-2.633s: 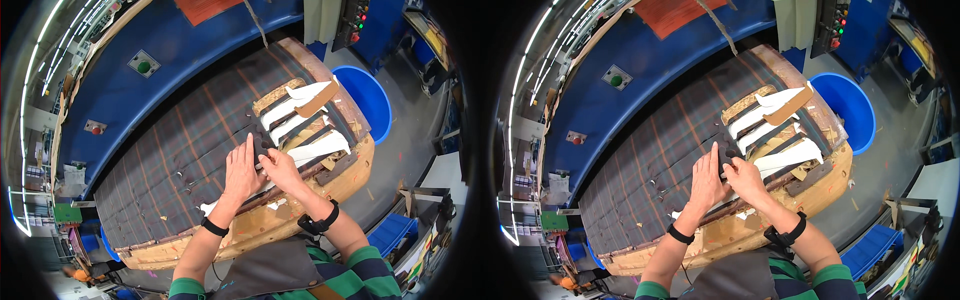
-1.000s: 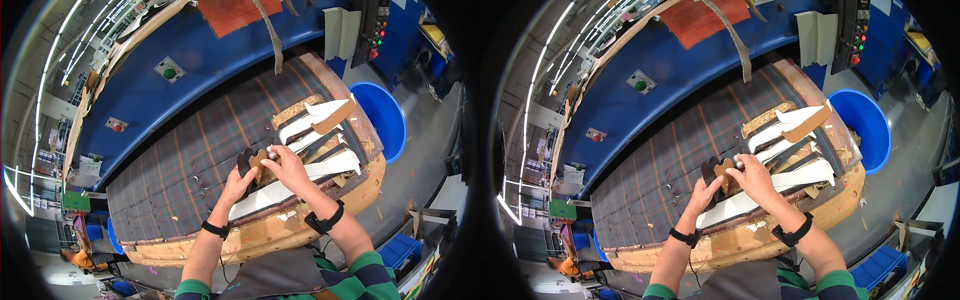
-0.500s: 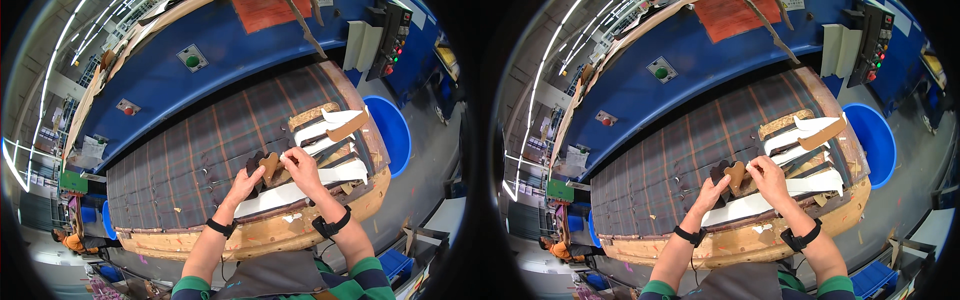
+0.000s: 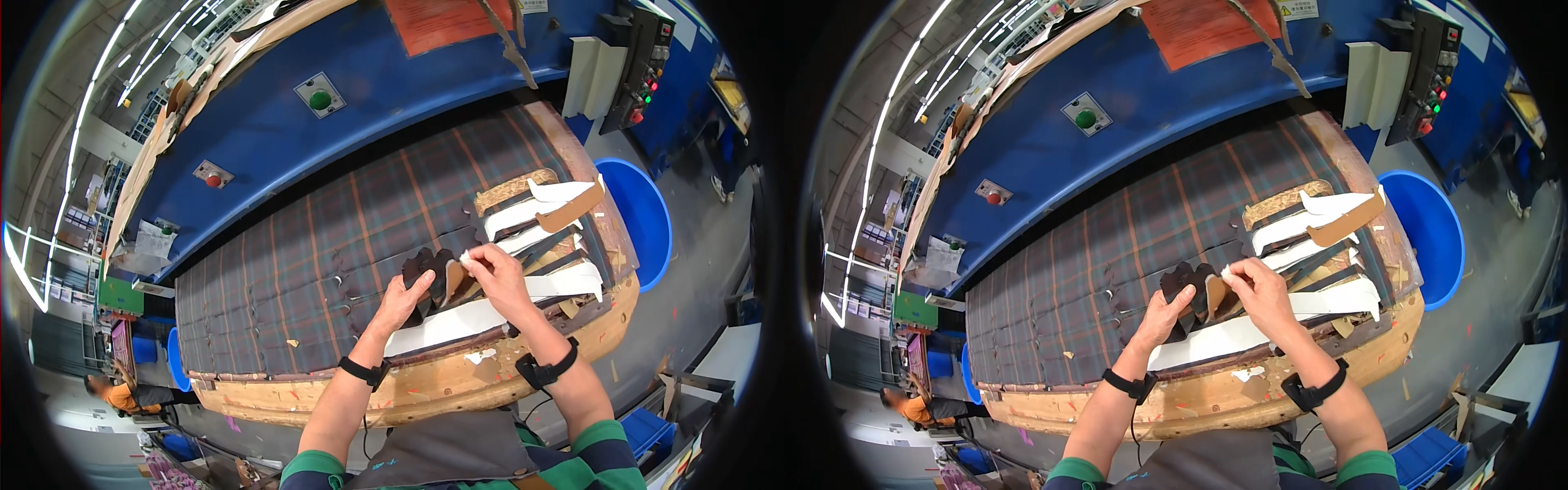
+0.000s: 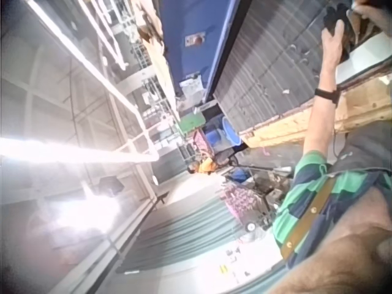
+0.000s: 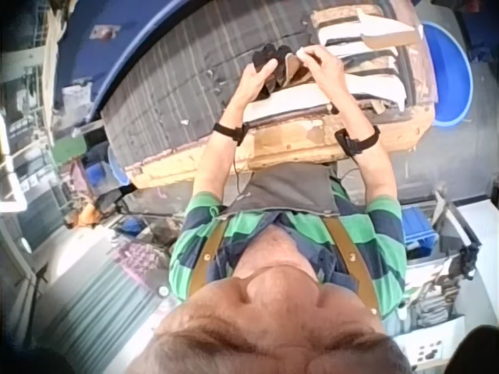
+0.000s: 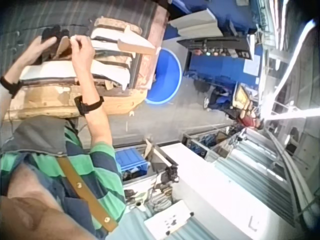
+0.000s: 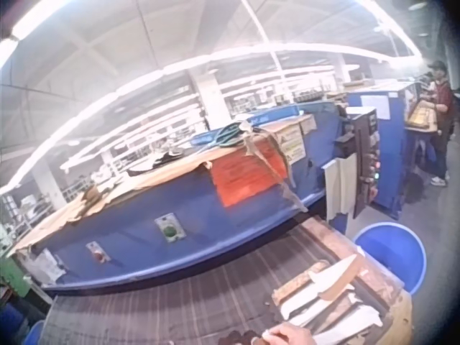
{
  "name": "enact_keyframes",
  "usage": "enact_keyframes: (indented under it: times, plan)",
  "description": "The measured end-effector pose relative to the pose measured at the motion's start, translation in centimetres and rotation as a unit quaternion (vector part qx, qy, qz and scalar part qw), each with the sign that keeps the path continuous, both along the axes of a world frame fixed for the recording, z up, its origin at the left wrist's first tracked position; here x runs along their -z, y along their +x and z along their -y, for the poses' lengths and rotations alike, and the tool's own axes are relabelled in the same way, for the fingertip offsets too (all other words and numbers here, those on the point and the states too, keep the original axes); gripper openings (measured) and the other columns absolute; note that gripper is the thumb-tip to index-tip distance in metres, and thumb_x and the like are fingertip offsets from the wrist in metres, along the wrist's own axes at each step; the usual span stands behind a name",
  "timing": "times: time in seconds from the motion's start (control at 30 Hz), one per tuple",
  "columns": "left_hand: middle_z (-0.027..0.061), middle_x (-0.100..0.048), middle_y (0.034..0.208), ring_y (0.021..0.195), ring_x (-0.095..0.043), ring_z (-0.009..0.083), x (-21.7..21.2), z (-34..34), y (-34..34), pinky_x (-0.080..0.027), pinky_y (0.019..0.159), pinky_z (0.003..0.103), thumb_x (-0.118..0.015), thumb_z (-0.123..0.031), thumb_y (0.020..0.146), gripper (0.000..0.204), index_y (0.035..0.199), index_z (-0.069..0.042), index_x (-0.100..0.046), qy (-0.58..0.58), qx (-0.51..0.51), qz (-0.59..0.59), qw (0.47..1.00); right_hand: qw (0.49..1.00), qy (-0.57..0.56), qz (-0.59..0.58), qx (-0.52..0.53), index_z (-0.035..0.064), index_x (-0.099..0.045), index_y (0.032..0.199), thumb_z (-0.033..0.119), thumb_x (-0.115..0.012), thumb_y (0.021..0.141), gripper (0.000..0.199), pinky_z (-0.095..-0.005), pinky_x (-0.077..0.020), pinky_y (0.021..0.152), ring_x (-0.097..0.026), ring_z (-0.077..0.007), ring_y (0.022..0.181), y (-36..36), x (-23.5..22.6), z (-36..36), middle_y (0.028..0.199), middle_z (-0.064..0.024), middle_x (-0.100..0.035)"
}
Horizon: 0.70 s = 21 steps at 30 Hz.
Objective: The person assembles small fabric components by hand in a workshop setting. They pick up dark plaid fabric pieces and white backing materials, align them, and press them together on a wooden work surface. The person occasionally uses a pair of scissors to trim excess material from the assembled parts.
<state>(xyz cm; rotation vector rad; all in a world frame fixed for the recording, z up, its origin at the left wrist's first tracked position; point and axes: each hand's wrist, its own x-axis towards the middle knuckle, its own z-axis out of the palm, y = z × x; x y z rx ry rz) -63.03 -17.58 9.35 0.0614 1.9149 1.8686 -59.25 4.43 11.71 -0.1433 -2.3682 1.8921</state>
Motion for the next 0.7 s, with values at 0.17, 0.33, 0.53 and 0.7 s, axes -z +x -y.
enact_keyframes:
  times: [0.17,0.33,0.53,0.7]
  plan:
    - [-0.0069,-0.054,0.079,0.072,-0.046,0.0068,0.7,0.9,0.3,-0.038,0.062,0.026,-0.067,-0.046,0.101,0.041,0.096,-0.005,-0.066,-0.011,0.004,-0.021,1.0,0.974,0.165,-0.155,-0.025,-0.0005,-0.069,0.102,0.016,-0.075,0.091,0.02,-0.0379,-0.0521,0.084,-0.064,-0.0271,0.093,1.9,-1.8,-1.6,0.104,-0.0121,-0.068]
    - [-0.0054,-0.055,0.079,0.073,-0.047,0.0086,-0.8,0.3,0.5,-0.04,0.064,0.028,-0.065,-0.047,0.102,0.044,0.106,-0.003,-0.067,-0.095,0.065,-0.055,0.992,0.992,0.076,-0.043,-0.09,-0.0001,-0.067,0.107,0.017,-0.074,0.092,0.024,-0.0395,-0.052,0.085,-0.065,-0.0297,0.095,-0.7,-2.2,-0.1,0.102,-0.012,-0.066]
    - [0.0031,-0.063,0.104,0.095,-0.059,0.0127,-1.7,0.0,0.9,-0.05,0.088,0.029,-0.076,-0.031,0.095,0.052,0.133,-0.002,-0.057,-0.088,0.073,-0.147,0.983,0.995,-0.049,-0.025,-0.083,-0.0006,-0.068,0.103,0.01,-0.071,0.094,0.015,-0.0275,-0.0495,0.074,-0.061,-0.0128,0.081,-1.2,-1.4,0.7,0.096,-0.0043,-0.064]
    - [0.0057,-0.066,0.107,0.101,-0.064,0.0143,-1.1,-1.2,1.0,-0.05,0.094,0.031,-0.073,-0.019,0.097,0.041,0.131,-0.002,-0.058,-0.087,0.063,-0.221,0.969,0.993,-0.076,-0.064,-0.063,-0.0009,-0.067,0.106,0.011,-0.07,0.096,0.015,-0.0291,-0.0526,0.077,-0.065,-0.0137,0.087,-1.3,-2.1,2.6,0.098,-0.0057,-0.065]
